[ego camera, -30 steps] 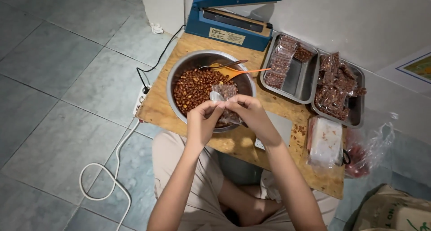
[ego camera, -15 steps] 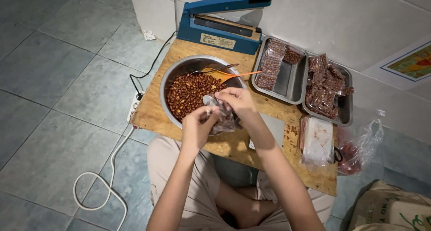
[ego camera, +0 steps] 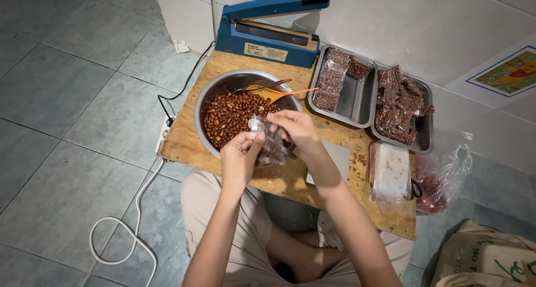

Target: Manually filling small plastic bags with roasted peanuts from a large bowl and weighing them on a digital scale for portioning.

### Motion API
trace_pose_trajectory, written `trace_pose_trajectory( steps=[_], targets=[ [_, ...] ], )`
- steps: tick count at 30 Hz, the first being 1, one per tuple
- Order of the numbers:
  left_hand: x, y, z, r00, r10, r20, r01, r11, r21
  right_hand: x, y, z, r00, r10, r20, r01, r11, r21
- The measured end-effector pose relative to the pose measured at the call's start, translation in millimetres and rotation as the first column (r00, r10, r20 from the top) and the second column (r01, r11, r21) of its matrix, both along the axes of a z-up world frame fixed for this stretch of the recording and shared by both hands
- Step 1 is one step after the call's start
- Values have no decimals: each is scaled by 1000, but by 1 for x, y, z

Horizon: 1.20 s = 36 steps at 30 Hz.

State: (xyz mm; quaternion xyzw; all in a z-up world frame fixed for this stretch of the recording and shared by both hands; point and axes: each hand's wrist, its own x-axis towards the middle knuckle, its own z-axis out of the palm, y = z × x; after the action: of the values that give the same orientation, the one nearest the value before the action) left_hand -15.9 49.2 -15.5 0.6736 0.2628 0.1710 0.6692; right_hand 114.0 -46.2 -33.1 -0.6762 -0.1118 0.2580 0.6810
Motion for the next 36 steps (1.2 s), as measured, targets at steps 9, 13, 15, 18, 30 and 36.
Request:
trace_pose_trajectory(
  steps=[9, 13, 15, 18, 30, 36],
  targets=[
    [6, -14, 2, 985, -9, 174, 19, 999, -51, -32, -45, 24, 996, 23, 91, -15, 996, -86],
    [19, -39, 0, 946, -63, 319, 108, 986, -126, -36, -79, 13, 946, -113, 304, 154, 982, -112],
    [22, -58, 2, 933, -96, 348, 163, 972, -170, -38, -99, 13, 904, -188, 383, 226, 972, -56],
    [22, -83, 5, 904, -195, 382, 293, 931, -220, -47, -130, 30, 868, -301, 394, 337, 941, -23],
    [77, -99, -103, 730, -625, 274, 150, 539, 829, -26, -193, -41, 728, -162, 666, 304, 947, -102],
    [77, -85, -105, 720, -647, 252, 318, 629, 709, -32, -192, -70, 715, -50, 697, 348, 891, -293]
  ],
)
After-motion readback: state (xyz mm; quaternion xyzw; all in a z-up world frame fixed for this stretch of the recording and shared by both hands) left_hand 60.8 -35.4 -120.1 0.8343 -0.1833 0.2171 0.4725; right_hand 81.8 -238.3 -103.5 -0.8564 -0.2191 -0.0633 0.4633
